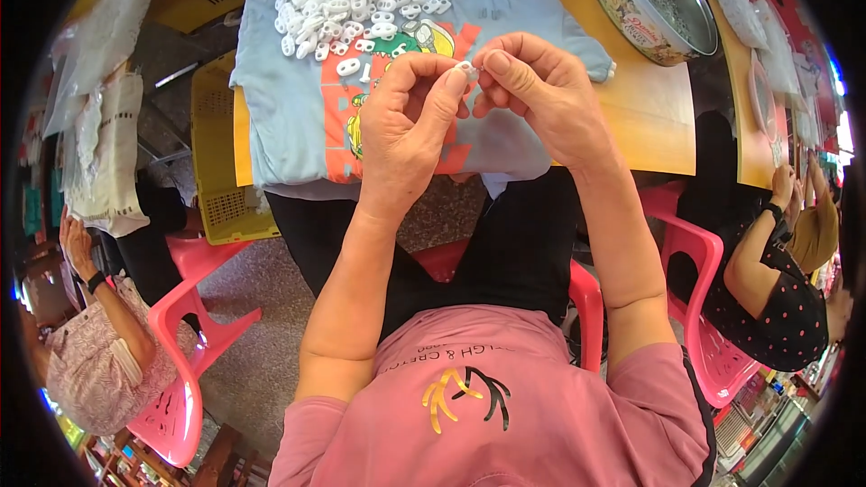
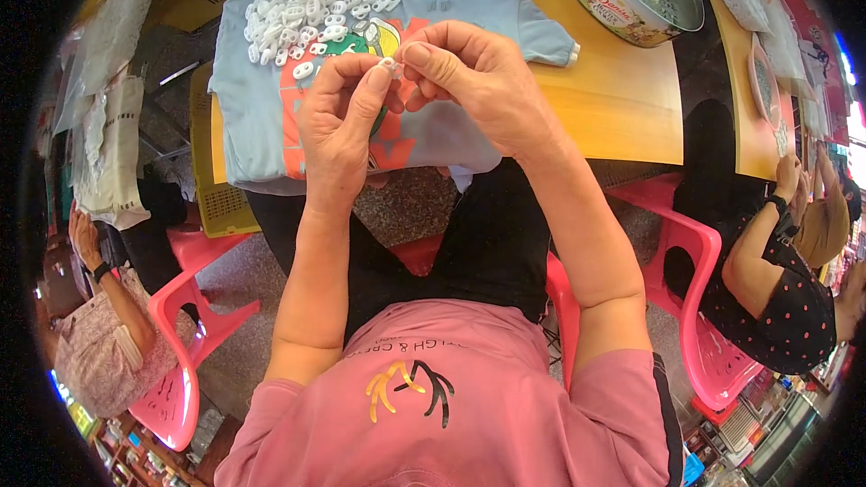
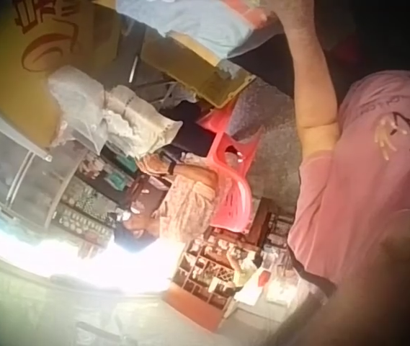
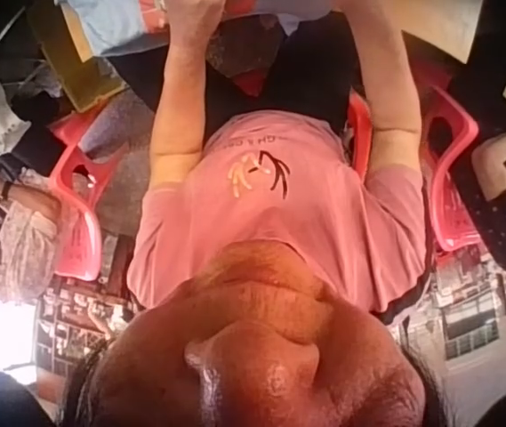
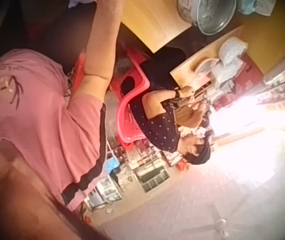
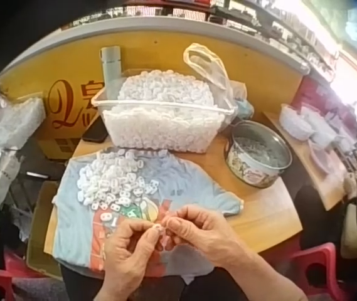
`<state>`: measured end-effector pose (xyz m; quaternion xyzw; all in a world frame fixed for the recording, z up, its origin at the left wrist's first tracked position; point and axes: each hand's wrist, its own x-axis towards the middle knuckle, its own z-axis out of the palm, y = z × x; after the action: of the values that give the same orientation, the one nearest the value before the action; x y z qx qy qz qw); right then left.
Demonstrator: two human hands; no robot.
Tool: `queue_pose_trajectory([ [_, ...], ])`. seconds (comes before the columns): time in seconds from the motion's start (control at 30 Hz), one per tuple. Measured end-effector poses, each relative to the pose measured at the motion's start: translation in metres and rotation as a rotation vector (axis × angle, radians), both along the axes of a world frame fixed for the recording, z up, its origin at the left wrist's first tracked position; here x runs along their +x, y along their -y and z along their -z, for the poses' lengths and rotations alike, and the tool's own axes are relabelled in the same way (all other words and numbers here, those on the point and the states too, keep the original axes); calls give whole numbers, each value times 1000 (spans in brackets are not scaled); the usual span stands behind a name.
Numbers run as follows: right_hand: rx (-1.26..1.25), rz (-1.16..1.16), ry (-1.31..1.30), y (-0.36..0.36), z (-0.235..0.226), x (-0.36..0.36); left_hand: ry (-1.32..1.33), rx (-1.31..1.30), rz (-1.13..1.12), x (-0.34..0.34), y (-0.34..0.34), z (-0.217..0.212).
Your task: Manually inspecting and cleaning small white plastic parts at a workbench.
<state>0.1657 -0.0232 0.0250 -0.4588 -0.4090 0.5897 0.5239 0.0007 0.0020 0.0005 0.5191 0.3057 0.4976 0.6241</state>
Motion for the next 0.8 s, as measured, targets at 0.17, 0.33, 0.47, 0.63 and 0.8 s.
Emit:
queue_pose_trajectory([
  [0.17, 25, 23, -20, -1, 6, -1, 10, -17, 7, 0, 1, -2],
  [0.33, 25, 33, 15, -1, 5, -3, 9, 9, 8, 0, 0, -1],
  [0.47, 71, 62, 104, -1, 0, -6, -20, -8, -3, -1, 0, 0],
  [0.63, 108, 93, 203, -2, -4, -5, -6, -19, 1, -2, 0, 1],
  [0.8, 88, 93, 230, -2, -3, -3, -8, -8, 2, -1, 0, 2],
])
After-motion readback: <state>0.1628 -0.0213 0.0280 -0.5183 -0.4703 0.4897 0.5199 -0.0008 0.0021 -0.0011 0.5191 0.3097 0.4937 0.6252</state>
